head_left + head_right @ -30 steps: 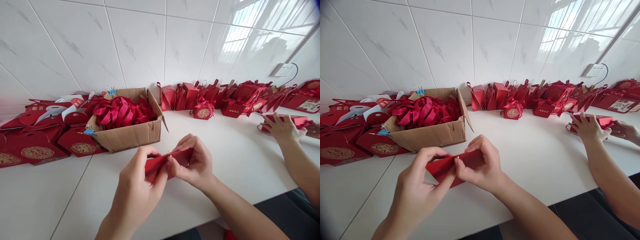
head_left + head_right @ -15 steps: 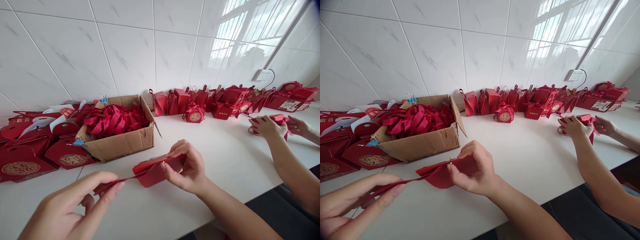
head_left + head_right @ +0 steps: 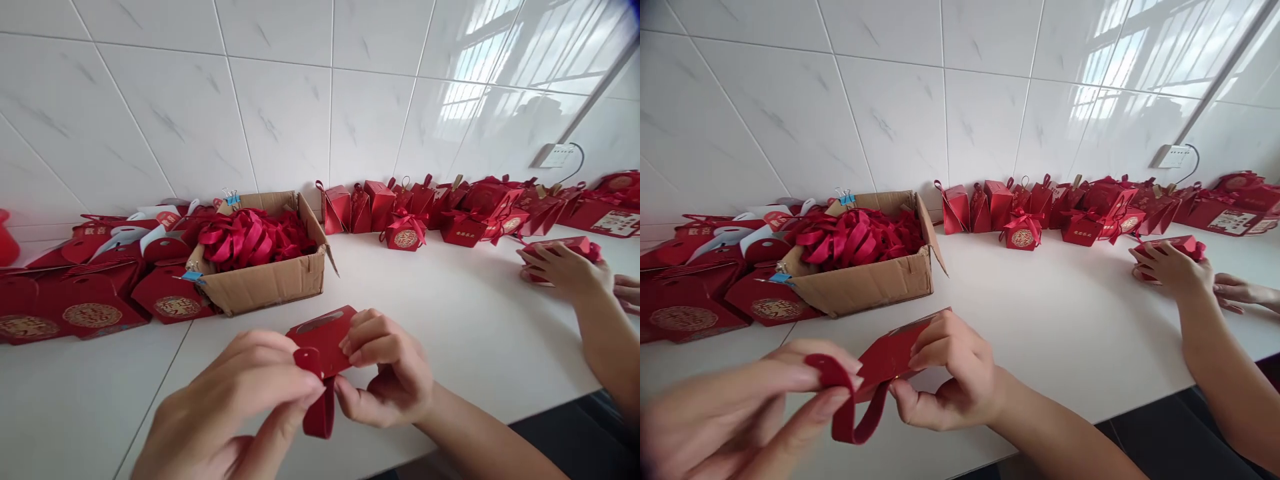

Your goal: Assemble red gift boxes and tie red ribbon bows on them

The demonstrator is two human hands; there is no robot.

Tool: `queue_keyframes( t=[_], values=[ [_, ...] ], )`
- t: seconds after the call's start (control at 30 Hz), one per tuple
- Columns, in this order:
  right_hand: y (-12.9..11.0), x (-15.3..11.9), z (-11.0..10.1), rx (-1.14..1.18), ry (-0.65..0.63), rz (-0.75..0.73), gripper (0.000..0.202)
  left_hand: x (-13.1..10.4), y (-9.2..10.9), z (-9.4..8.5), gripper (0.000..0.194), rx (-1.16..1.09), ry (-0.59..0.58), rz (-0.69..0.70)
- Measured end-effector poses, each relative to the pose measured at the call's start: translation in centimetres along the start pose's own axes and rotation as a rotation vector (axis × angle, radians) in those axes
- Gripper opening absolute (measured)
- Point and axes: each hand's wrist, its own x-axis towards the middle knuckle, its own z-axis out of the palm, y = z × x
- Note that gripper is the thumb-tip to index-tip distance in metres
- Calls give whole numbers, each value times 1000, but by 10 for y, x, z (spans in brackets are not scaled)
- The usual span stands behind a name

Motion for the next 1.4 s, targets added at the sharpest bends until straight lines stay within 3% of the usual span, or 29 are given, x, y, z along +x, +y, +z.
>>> queue_keyframes(
  t=[0.1,0.37,0.7,1.03,1.4],
  values=[
    [0,-1,-1,-2,-14,-5,24,7,6,7,26,27,-38,103],
    [1,-2,0,-15,16,-21,21,11,1,8,35,-64,-92,19],
    [4,0,-3,-23,-5,-30,24,15,-5,6,28,63,-175,-39],
    [4,4,-1,-21,-17,-18,26,15,-3,8,15,18,-189,-162],
    [4,0,0,22,-29,-16,26,17,2,9,9,-84,-258,-145]
  ],
)
